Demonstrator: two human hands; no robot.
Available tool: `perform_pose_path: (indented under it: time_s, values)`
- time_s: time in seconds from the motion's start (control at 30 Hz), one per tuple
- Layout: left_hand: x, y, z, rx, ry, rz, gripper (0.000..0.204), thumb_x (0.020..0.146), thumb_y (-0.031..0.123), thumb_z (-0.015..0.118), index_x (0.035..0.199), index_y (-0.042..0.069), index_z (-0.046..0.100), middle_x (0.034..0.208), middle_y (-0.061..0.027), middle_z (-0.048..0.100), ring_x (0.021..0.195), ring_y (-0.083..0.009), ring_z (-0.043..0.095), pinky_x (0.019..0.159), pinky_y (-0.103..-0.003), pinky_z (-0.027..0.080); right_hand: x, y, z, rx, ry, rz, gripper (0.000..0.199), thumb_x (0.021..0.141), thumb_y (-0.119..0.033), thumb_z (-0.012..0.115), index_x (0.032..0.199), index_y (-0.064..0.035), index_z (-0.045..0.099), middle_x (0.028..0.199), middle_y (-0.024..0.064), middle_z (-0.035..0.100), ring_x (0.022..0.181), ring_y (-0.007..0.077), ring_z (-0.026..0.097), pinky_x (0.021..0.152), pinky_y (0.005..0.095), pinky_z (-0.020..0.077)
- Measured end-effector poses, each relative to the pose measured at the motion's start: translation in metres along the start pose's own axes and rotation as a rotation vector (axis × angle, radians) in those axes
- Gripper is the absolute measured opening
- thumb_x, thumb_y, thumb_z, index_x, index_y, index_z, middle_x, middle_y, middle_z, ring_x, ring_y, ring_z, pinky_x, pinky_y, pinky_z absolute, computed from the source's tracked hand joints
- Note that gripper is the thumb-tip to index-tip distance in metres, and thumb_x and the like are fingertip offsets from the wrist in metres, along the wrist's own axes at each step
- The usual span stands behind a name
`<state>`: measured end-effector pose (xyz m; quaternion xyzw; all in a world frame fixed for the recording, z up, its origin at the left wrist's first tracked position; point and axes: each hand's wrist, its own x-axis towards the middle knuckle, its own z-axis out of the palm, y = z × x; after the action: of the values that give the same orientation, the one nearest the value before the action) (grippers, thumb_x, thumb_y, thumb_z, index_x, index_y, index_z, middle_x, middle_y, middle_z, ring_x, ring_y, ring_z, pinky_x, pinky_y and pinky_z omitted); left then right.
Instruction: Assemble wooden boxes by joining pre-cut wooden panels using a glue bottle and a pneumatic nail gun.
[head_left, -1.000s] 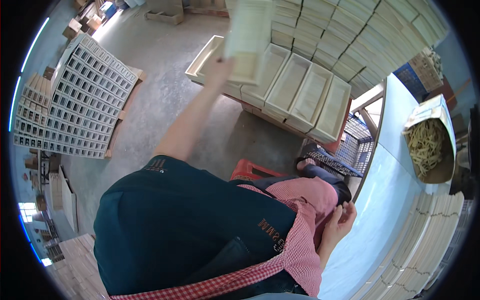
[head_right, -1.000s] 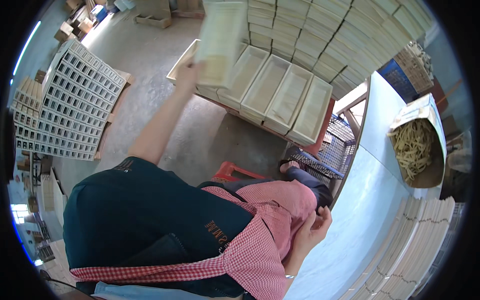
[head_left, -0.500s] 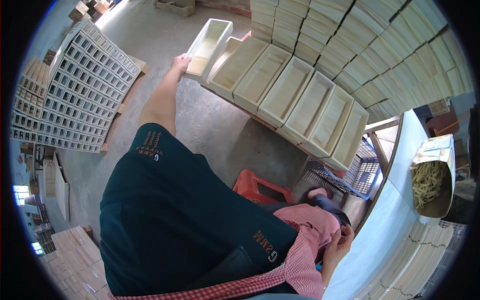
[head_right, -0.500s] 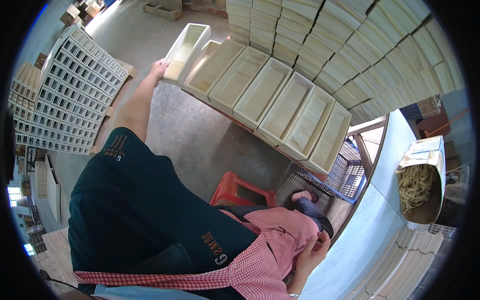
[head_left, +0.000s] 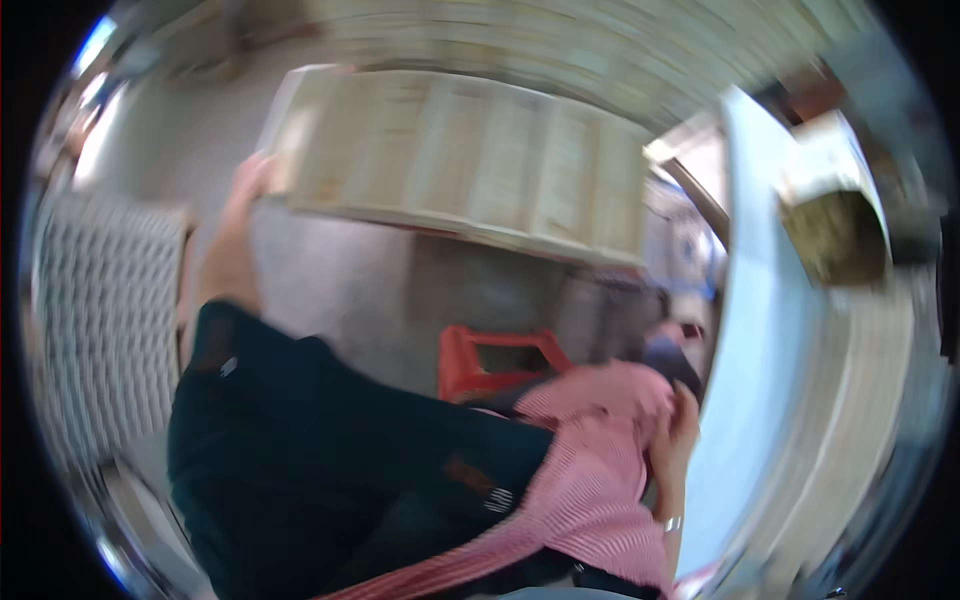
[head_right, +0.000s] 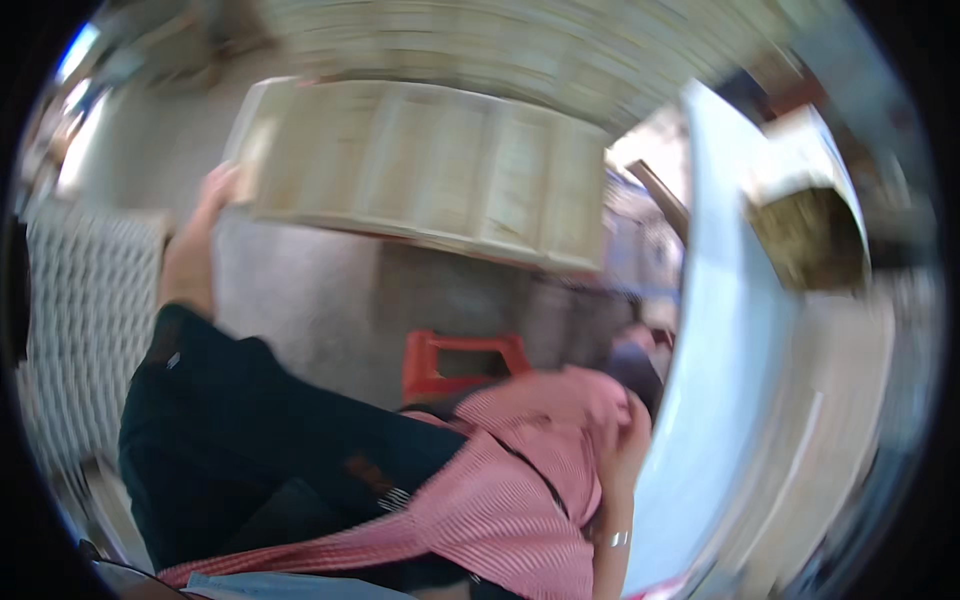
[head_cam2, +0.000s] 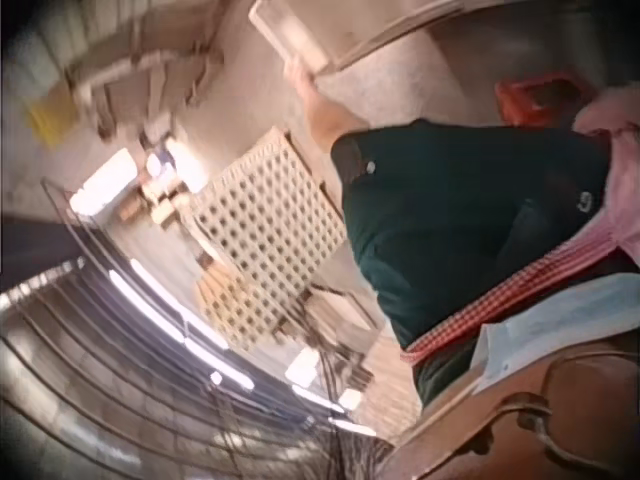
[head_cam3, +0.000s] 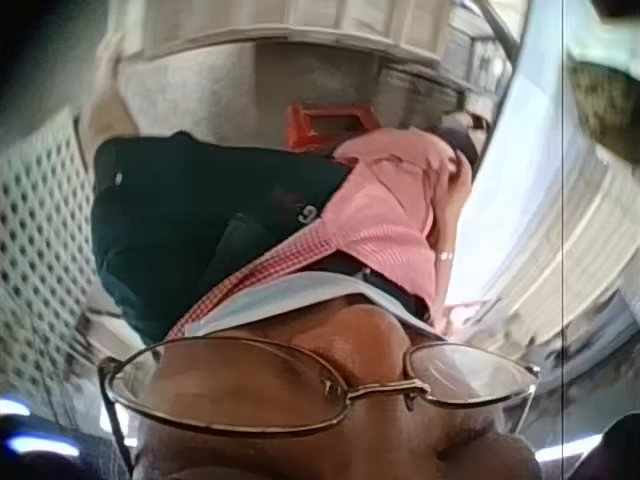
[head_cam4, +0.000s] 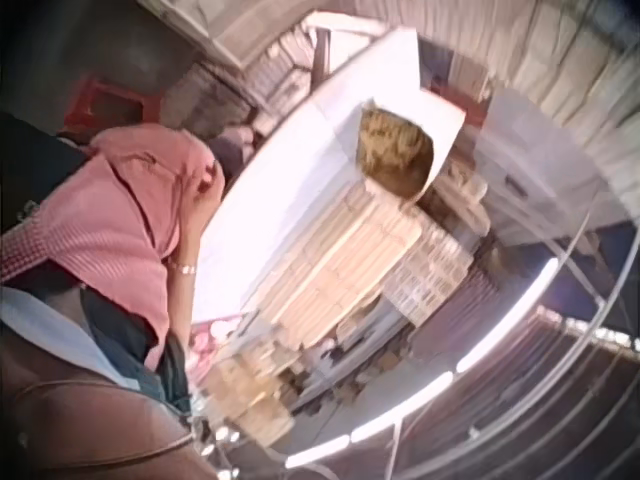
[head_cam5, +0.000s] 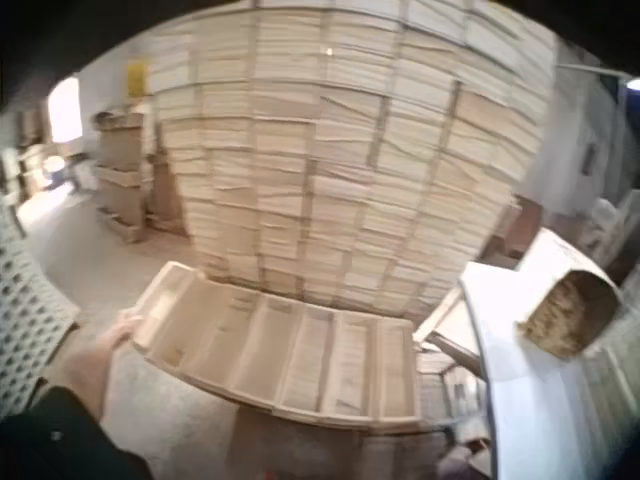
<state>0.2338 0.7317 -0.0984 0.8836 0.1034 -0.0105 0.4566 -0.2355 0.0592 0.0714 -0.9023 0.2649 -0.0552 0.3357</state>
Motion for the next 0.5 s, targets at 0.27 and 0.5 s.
perform_pose_path:
  time_s: [0.27,0.5]
  values:
    - [0.074,-0.061,-0.031,-0.042,-0.409,0.105,0.042,0.099,0.032,0.057,0.124,-0.001,0.064,0.110,-0.0158,0.069,0.095,-0.0264,0.066,0.084,-0.035,0.053,-0.007,0.003,-0.005,0.084,0.058,0.124,0.034,0.094,-0.017,0.066,0.125,-0.0034,0.062,0.102,0.0103,0.067,0.079,0.0179,0.062,0.073,0.0297,0.0516]
    - [0.017,0.006,0.023,-0.139,-0.224,0.135,0.066,0.099,0.044,0.058,0.135,-0.011,0.049,0.129,-0.0303,0.057,0.100,-0.0369,0.065,0.086,-0.044,0.054,-0.034,0.034,-0.048,0.117,0.123,0.196,0.033,0.093,-0.017,0.066,0.123,-0.0037,0.063,0.104,0.0104,0.067,0.079,0.0206,0.061,0.074,0.0315,0.0517]
